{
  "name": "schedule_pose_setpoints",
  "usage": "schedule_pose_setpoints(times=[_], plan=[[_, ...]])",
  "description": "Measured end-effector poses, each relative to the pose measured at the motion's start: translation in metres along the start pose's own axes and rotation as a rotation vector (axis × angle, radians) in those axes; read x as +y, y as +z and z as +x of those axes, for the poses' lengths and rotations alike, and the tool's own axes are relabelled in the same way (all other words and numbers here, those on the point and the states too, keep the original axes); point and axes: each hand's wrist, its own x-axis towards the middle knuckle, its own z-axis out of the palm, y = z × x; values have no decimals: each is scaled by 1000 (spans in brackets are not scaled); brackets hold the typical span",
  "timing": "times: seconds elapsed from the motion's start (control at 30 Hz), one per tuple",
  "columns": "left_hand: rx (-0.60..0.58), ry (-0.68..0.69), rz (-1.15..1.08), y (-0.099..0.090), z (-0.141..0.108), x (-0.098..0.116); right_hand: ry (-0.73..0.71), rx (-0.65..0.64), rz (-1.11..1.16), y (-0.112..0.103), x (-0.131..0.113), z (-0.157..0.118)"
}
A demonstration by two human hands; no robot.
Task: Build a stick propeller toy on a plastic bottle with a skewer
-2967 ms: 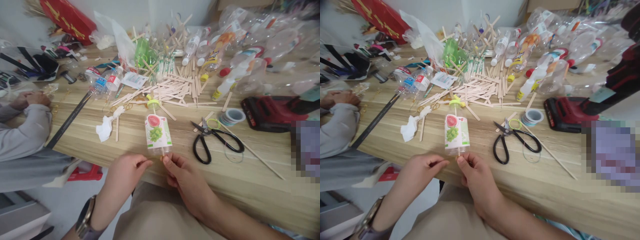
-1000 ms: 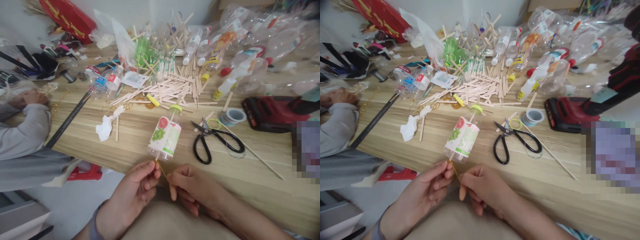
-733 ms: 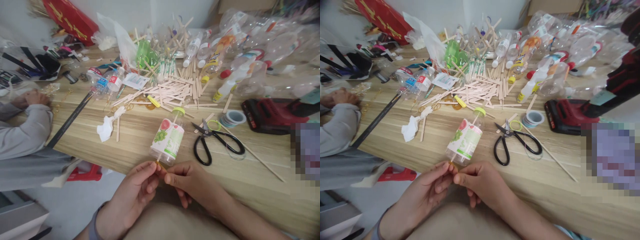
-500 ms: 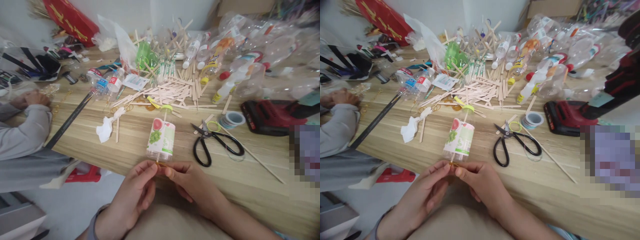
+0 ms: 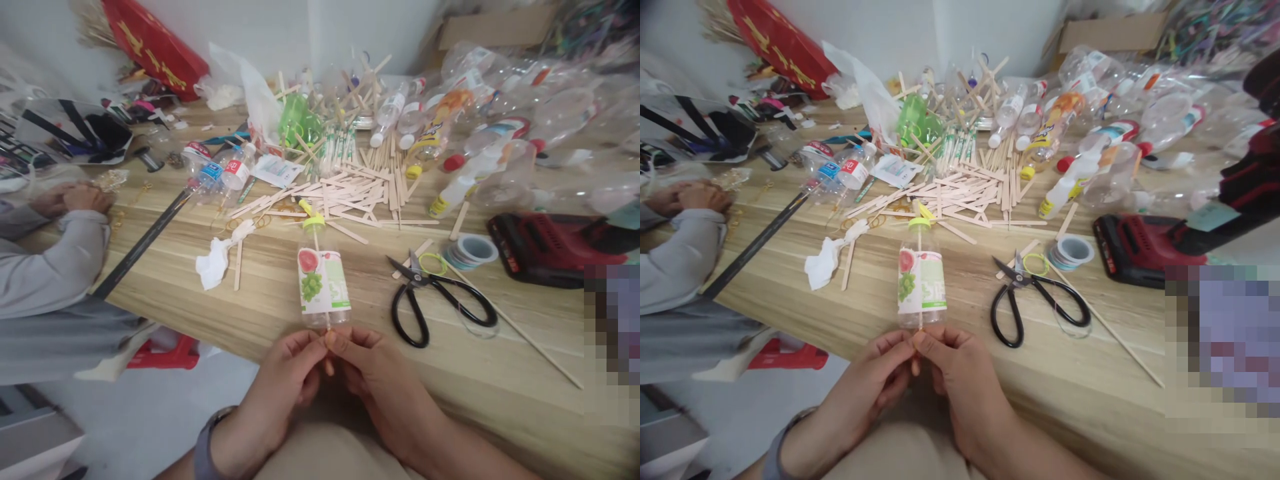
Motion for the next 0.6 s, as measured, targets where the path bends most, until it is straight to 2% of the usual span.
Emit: schedule_pose_setpoints(times=[0.1, 0.17, 0.27, 0.37, 0.5, 0.6], plan=[[23, 25, 43, -4, -2, -2, 20, 34, -11, 0, -2, -1], [105, 135, 137, -8, -5, -3, 27, 57, 0, -1, -4, -2], [233, 361, 430, -14, -10, -2, 32, 57, 16, -2, -5, -2], [330, 501, 686, -18, -13, 1, 10, 38, 22, -2, -3, 0], [425, 544, 851, -21, -10, 7, -23, 21, 34, -3, 1, 3], [386, 487, 887, -22, -8, 14, -24, 24, 27, -4, 3, 5]])
